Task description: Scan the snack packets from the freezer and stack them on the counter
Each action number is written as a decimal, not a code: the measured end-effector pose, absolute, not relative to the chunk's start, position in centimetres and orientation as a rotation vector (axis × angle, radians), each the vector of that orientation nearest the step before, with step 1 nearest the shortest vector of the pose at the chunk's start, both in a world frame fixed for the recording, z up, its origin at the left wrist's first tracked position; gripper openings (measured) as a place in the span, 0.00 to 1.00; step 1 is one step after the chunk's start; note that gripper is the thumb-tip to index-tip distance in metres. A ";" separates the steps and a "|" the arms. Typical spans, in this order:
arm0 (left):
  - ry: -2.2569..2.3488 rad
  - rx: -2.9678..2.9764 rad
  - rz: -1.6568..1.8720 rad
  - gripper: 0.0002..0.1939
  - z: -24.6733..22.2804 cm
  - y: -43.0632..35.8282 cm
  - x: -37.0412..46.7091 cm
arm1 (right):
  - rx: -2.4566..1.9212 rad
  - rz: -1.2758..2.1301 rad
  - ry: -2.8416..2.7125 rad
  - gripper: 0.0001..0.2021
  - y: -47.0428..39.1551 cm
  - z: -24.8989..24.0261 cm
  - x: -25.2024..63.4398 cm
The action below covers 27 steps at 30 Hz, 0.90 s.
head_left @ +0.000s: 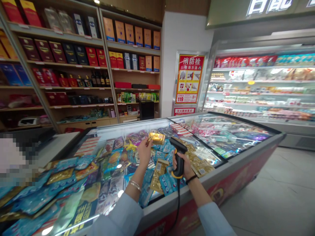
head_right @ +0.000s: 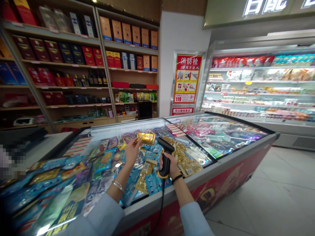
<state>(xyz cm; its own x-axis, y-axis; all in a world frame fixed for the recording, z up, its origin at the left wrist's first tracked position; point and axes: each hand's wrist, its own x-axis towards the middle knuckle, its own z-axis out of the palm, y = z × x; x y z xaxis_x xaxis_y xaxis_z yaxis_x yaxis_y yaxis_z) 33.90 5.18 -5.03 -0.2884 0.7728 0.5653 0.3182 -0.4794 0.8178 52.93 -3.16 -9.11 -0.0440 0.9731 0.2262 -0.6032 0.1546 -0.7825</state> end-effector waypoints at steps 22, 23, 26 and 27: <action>1.402 1.464 1.898 0.15 -4.7 4.8 32.3 | -0.536 1.363 -0.921 0.14 -3.0 -8.8 53.1; 1.410 1.460 1.909 0.14 -4.4 4.7 31.9 | -0.526 1.358 -0.925 0.15 -3.1 -8.5 53.1; 1.421 1.467 1.949 0.15 -3.1 4.2 30.1 | -0.506 1.356 -0.947 0.14 -4.0 -7.3 53.1; 1.415 1.473 1.961 0.15 -2.4 3.9 29.2 | -0.501 1.352 -0.956 0.13 -4.3 -6.7 53.0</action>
<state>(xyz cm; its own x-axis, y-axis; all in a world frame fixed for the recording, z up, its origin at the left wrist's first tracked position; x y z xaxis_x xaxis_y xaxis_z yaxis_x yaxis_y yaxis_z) 29.17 3.95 -2.36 -0.4238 0.7190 0.5508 0.2964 -0.4645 0.8345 53.04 -4.30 -6.69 -0.0611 0.9570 0.2836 -0.5866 0.1954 -0.7859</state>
